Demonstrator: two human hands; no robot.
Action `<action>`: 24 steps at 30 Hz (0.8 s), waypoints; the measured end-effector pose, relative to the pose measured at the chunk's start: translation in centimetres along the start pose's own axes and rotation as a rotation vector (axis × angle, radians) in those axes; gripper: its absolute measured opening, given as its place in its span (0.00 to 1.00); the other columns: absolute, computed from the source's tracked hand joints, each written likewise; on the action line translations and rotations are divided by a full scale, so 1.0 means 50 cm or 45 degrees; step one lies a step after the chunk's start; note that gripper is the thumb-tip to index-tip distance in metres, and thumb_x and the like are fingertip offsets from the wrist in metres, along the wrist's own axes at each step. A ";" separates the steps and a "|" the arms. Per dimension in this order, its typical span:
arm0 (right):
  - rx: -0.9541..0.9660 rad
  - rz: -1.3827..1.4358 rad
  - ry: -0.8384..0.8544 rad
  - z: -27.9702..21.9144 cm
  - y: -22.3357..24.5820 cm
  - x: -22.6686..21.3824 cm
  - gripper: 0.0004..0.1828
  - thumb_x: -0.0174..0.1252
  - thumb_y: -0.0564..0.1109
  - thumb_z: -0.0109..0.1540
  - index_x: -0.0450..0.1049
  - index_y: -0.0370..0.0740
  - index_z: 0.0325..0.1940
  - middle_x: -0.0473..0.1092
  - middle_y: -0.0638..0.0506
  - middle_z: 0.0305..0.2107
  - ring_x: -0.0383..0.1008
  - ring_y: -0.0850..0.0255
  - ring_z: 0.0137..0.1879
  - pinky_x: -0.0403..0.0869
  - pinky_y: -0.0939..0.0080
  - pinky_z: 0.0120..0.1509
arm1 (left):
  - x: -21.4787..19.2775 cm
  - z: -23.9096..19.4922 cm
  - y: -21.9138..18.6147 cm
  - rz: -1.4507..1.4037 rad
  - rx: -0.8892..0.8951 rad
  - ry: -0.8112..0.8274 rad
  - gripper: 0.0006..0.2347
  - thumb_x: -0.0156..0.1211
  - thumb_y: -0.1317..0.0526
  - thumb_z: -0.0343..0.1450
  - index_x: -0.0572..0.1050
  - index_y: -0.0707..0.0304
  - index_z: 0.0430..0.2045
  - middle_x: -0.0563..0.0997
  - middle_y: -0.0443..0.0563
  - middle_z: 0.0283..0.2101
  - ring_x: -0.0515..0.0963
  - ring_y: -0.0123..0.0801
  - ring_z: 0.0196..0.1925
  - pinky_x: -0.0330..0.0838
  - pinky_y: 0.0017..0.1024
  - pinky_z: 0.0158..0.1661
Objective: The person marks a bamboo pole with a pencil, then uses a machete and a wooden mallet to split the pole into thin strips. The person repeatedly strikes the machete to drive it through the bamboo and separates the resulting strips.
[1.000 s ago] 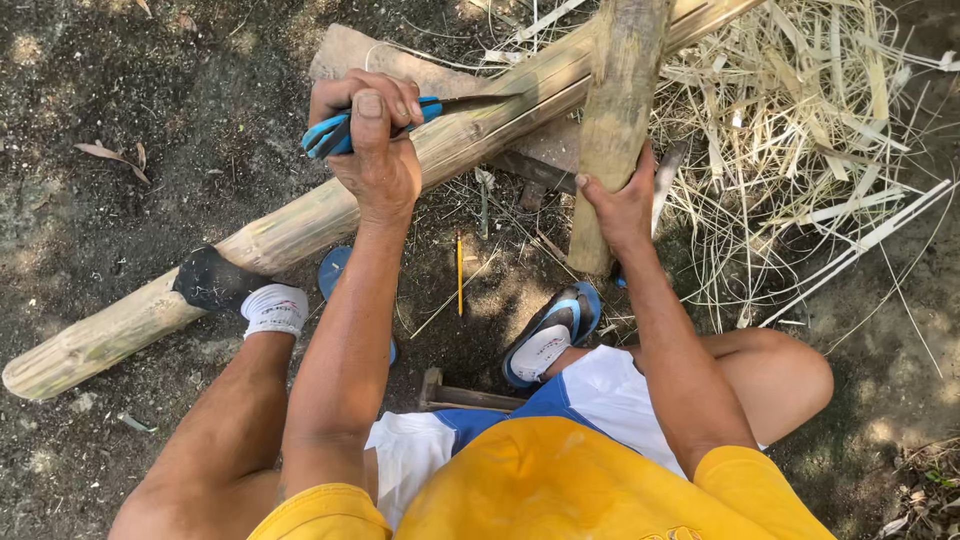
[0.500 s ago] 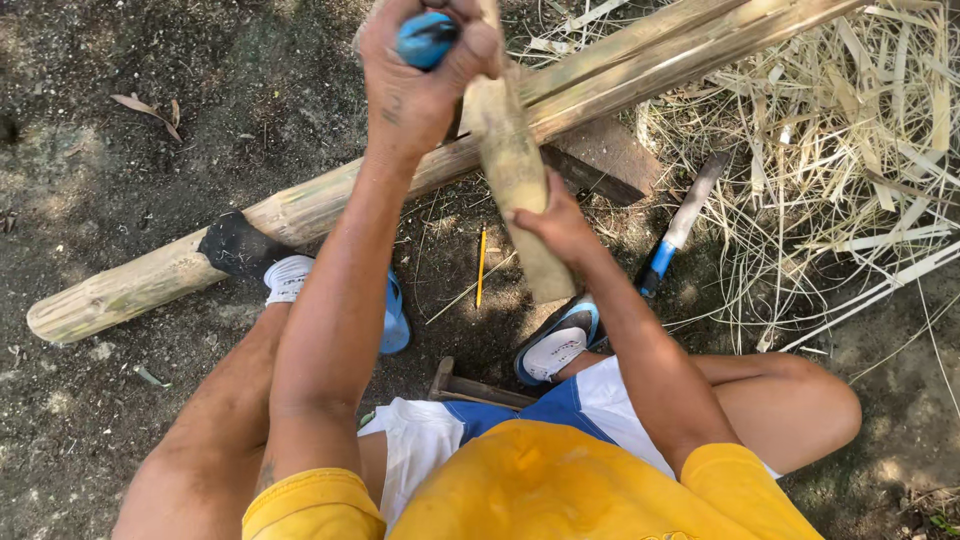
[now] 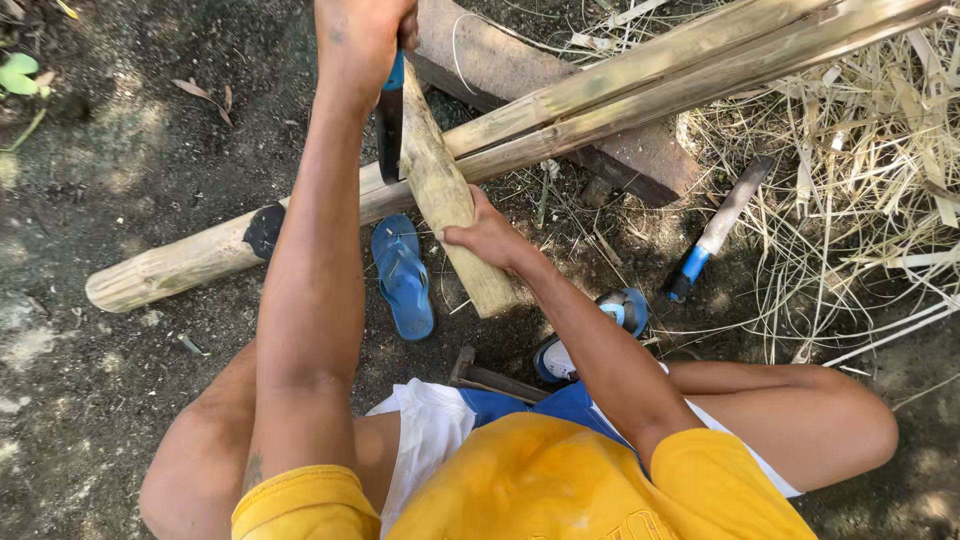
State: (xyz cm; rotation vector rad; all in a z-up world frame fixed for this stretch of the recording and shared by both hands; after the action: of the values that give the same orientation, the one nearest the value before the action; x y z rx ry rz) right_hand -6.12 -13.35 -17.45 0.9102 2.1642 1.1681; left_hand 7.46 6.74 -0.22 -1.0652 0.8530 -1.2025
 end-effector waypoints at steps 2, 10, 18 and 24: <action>0.002 -0.051 -0.018 -0.018 -0.009 -0.001 0.59 0.68 0.50 0.50 0.42 0.37 0.78 0.71 0.36 0.58 0.77 0.49 0.58 0.76 0.55 0.62 | 0.024 -0.056 -0.061 0.061 0.002 0.060 0.10 0.65 0.61 0.76 0.76 0.65 0.25 0.75 0.44 0.21 0.76 0.26 0.22 0.71 0.27 0.27; -0.200 0.006 -0.417 -0.094 -0.086 -0.045 0.58 0.69 0.55 0.56 0.40 0.43 0.79 0.71 0.38 0.59 0.76 0.50 0.59 0.73 0.54 0.62 | 0.235 -0.190 -0.130 0.531 0.383 -0.266 0.11 0.71 0.58 0.72 0.79 0.63 0.23 0.75 0.39 0.19 0.73 0.18 0.23 0.67 0.20 0.26; -0.026 0.214 -0.875 -0.133 -0.079 -0.490 0.49 0.67 0.40 0.58 0.47 0.41 0.77 0.75 0.40 0.50 0.83 0.53 0.44 0.86 0.54 0.45 | 0.395 -0.123 -0.148 -0.505 0.357 -0.217 0.11 0.64 0.59 0.75 0.74 0.67 0.28 0.74 0.44 0.22 0.72 0.25 0.23 0.67 0.28 0.28; -0.457 0.201 -1.154 -0.403 -0.001 -0.845 0.47 0.67 0.46 0.65 0.46 0.37 0.79 0.68 0.38 0.64 0.77 0.49 0.63 0.81 0.48 0.64 | 0.349 -0.030 -0.044 -1.116 0.270 -0.149 0.11 0.61 0.61 0.75 0.66 0.65 0.28 0.68 0.46 0.22 0.71 0.31 0.25 0.70 0.36 0.33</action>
State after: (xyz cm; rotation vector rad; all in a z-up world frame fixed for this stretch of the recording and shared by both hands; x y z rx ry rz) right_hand 6.96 -55.70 -2.36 1.1576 1.1389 0.9049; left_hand 8.56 -10.78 1.92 -1.3630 0.1236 -1.8736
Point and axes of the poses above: each hand's wrist, its own z-axis towards the middle knuckle, its own x-axis out of the palm, y = z × x, the point moved 5 cm from there along z, towards the middle knuckle
